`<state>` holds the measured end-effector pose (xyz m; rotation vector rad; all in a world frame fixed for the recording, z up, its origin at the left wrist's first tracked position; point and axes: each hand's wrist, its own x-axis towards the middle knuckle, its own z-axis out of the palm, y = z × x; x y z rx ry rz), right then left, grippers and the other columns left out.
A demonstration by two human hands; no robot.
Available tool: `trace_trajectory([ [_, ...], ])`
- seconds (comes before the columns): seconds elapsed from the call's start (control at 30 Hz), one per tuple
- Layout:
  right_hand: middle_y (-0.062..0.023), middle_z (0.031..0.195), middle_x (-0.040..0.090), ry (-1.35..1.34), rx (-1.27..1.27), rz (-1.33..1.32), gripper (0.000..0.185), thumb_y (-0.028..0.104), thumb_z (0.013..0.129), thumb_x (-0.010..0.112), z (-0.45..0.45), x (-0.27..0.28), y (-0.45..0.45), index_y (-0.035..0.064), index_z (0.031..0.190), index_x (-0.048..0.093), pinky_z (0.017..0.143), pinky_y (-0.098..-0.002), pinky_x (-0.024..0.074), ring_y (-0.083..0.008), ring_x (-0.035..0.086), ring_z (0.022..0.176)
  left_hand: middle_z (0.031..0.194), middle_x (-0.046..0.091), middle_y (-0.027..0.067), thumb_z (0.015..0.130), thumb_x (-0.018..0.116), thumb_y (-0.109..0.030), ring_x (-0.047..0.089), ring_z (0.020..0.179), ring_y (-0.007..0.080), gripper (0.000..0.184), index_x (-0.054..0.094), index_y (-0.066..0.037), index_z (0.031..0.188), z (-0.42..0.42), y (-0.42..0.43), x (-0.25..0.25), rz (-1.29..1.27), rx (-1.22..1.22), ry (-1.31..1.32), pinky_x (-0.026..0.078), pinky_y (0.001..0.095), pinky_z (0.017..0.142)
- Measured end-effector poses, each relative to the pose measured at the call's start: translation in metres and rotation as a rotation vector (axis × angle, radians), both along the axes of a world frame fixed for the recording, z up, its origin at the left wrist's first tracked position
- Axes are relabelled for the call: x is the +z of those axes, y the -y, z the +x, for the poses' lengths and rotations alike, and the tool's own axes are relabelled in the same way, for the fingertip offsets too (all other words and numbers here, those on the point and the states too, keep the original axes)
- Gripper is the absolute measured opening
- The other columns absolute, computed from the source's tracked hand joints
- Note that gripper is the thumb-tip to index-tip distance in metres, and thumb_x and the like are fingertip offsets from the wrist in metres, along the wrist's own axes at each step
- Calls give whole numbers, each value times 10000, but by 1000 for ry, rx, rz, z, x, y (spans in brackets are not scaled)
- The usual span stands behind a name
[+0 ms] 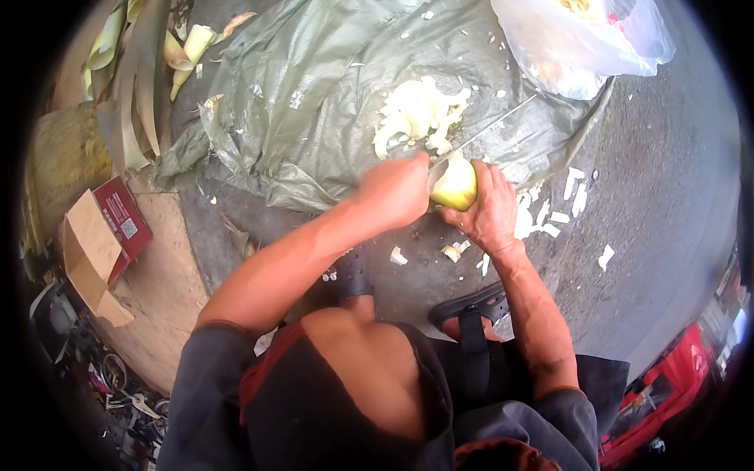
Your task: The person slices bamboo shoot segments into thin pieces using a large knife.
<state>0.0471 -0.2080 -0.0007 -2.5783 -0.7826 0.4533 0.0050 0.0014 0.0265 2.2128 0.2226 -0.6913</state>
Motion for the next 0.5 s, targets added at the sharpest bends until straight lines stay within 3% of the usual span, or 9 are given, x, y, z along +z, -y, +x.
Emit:
trace_trajectory([
  [0.2, -125, 1137, 624, 130, 79, 23, 877, 340, 568, 905, -11, 2, 2, 15, 1294, 536, 903, -450, 454, -336, 595, 1018, 908, 718, 275, 910, 573, -150, 708, 893, 449, 251, 653, 52, 1034, 6, 8, -10, 41, 5, -27, 547, 535, 781],
  [0.33, -172, 1300, 582, 9, 171, 10, 1019, 333, 581, 907, 1, 12, 11, 26, 1441, 454, 999, -473, 434, -356, 568, 1186, 940, 700, 307, 902, 558, -144, 692, 935, 462, 307, 650, 64, 1109, 5, 1, -21, -27, 152, -47, 535, 530, 832],
  [0.37, -209, 1362, 550, -171, 201, -29, 1039, 321, 612, 890, 11, 21, 12, 35, 1492, 416, 1037, -475, 423, -377, 541, 1252, 954, 688, 330, 888, 547, -126, 684, 945, 472, 338, 638, 78, 1141, 3, -4, -18, -71, 175, -77, 529, 530, 840],
  [0.47, -215, 1310, 558, -351, 132, -274, 1003, 308, 625, 870, 26, 28, 10, 31, 1479, 423, 1030, -477, 428, -384, 540, 1236, 921, 674, 344, 883, 545, -123, 672, 920, 487, 366, 624, 82, 1176, -16, -13, -18, -59, 188, -25, 515, 540, 830],
  [0.5, -184, 1189, 562, -361, 113, -226, 993, 309, 576, 885, 27, 28, 11, 36, 1439, 479, 1009, -456, 452, -397, 556, 1162, 897, 672, 339, 887, 550, -130, 671, 902, 491, 363, 622, 77, 1177, -25, -16, -16, -27, 189, 19, 511, 545, 821],
])
